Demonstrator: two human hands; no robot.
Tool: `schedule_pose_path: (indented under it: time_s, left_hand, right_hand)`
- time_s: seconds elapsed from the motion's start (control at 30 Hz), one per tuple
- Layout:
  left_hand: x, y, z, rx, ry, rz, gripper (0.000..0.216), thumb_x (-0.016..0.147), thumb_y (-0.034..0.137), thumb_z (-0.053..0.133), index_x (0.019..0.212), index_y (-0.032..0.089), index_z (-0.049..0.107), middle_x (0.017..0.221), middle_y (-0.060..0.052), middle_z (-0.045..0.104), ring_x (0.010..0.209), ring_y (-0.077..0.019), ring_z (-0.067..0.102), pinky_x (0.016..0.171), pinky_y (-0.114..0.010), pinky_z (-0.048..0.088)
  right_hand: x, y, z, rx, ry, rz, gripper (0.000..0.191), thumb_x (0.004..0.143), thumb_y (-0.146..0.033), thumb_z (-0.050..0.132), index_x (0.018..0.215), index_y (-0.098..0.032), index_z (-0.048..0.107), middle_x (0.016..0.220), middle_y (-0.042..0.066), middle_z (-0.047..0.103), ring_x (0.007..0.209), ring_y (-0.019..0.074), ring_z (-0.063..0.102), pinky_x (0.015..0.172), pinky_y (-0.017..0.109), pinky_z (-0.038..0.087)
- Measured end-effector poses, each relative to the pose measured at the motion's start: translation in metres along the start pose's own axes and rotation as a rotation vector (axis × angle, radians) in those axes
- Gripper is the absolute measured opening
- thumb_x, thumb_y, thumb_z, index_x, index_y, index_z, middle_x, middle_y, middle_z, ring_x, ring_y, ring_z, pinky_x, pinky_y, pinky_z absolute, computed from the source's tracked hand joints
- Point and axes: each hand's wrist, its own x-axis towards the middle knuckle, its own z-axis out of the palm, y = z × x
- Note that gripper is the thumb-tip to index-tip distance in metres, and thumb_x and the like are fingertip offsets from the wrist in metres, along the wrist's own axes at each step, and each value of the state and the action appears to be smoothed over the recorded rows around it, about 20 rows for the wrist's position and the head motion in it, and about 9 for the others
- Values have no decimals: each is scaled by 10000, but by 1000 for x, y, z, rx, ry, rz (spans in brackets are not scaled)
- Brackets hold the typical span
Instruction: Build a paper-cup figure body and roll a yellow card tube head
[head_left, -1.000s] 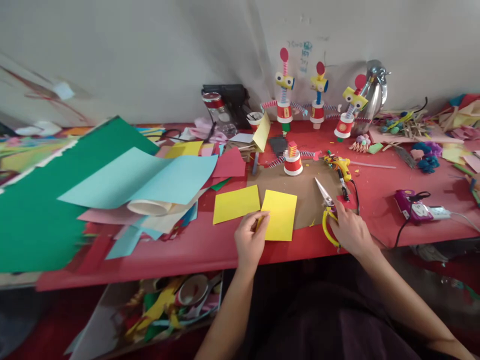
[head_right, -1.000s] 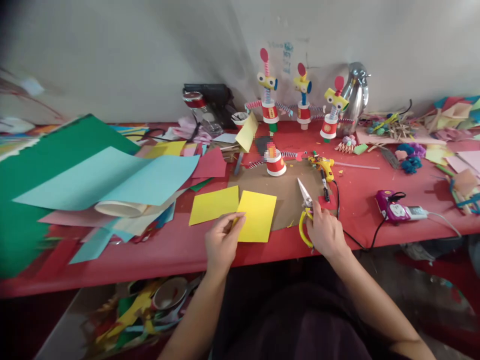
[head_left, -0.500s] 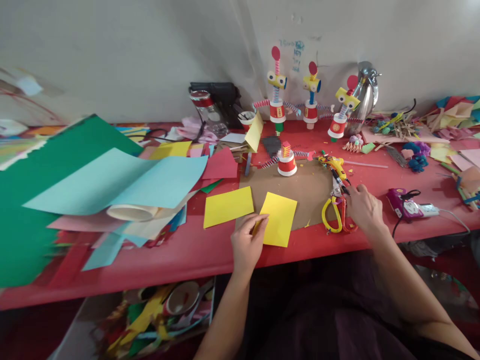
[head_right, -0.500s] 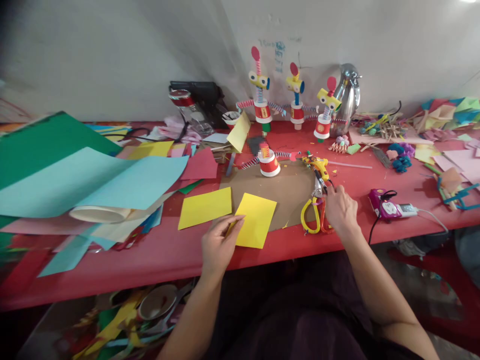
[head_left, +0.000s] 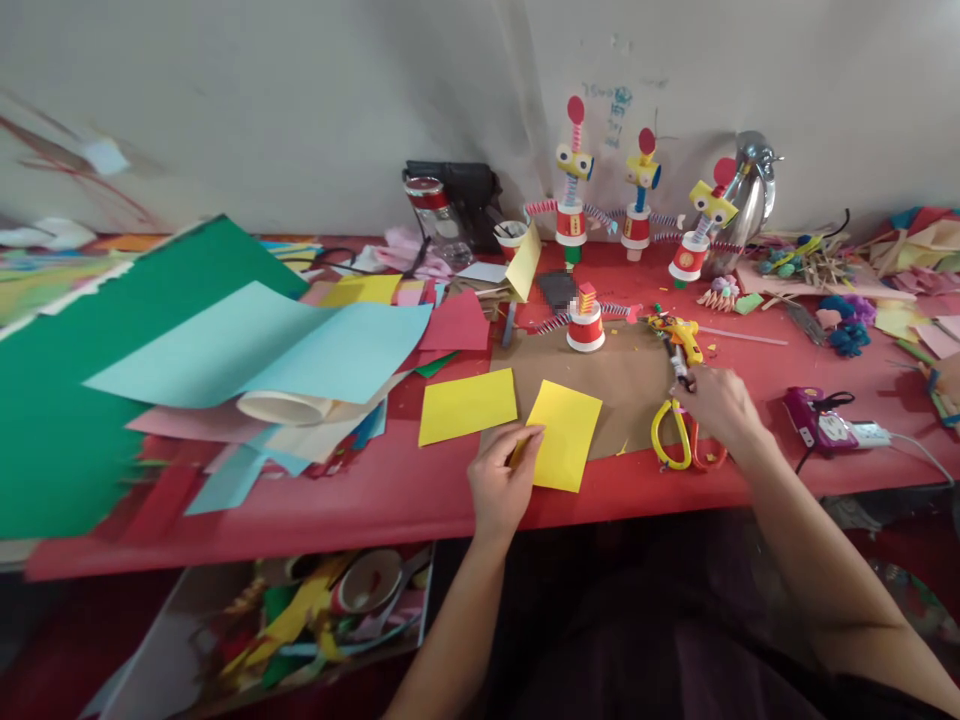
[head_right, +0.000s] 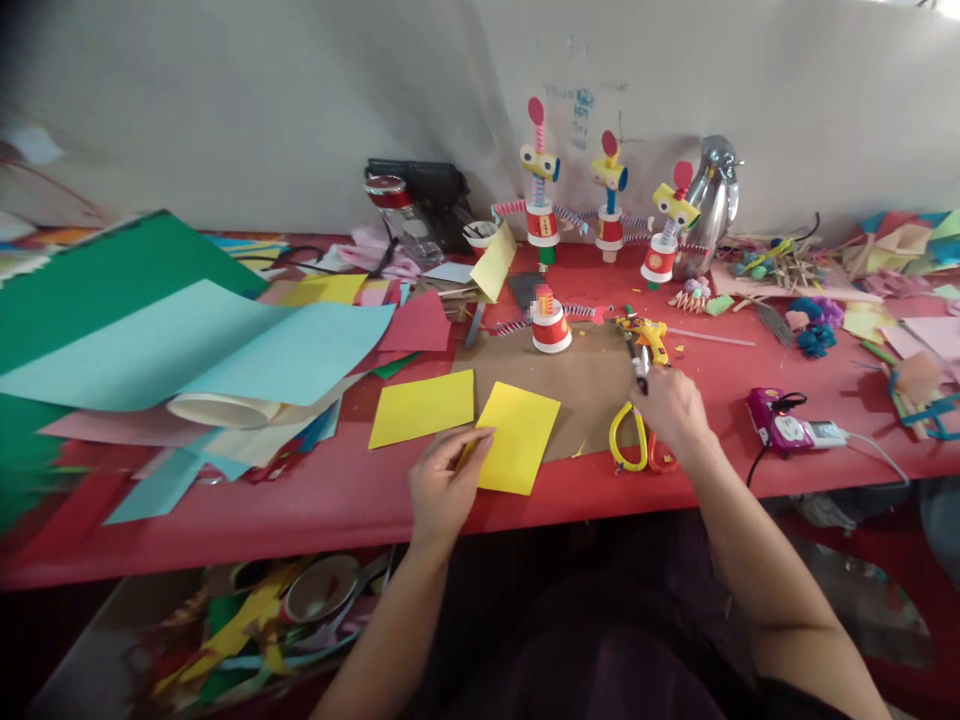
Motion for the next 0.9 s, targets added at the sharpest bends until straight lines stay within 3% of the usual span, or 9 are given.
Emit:
schedule_pose_path:
  time_s: [0.17,0.3,0.5,0.63,0.73,0.9]
  left_hand:
    - [0,-1,0,19,-20,-5,233,871,397,626,828,227,779,872,-61,759,874,-227,705,787,-352,585]
    - [0,-2,0,20,-16,9,235,876,392,619,826,228,778,872,-60,760,880,-227,707,804,-354,585]
    - [2,-2,-1,50,-28,14,249,877,420,615,832,238,779,888,-59,769,875,-232,713,807,-361,590]
    - [2,-2,-1,50,-37,10,249,876,420,616,832,237,779,888,-57,770,875,-233,716,803,-361,592]
    - [2,-1,-1,50,-44,21,246,871,415,620,821,233,778,873,-57,769,870,-233,716,801,-357,590]
    - [2,-4,1,53,-80,22,234,877,394,607,853,235,776,908,-58,777,887,-233,724,800,-346,590]
  right_hand:
    - [-12,-15,8,40,-56,-91,329,1024,-350,445,1098,-152,698,1055,161,753,1005,280,724,787,315,504]
    - [-33,6,19,5,-26,-31,369,1013,-403,478,1266,-155,580,1160,187,707,975,321,735,710,340,503]
    - [-49,24,22,-36,-81,11,315,1015,-287,465,1282,-137,541,1115,178,733,949,299,749,700,323,485]
    - [-25,37,9,-38,-51,-9,338,1019,-393,467,1223,-166,613,1072,159,756,997,310,738,750,331,497]
    - [12,43,-1,8,70,45,399,1037,-404,389,1263,-175,626,1210,162,720,1106,289,700,830,327,503]
    - [65,33,-7,13,23,76,395,996,-368,466,1241,-134,668,1217,184,724,1123,291,694,825,313,513]
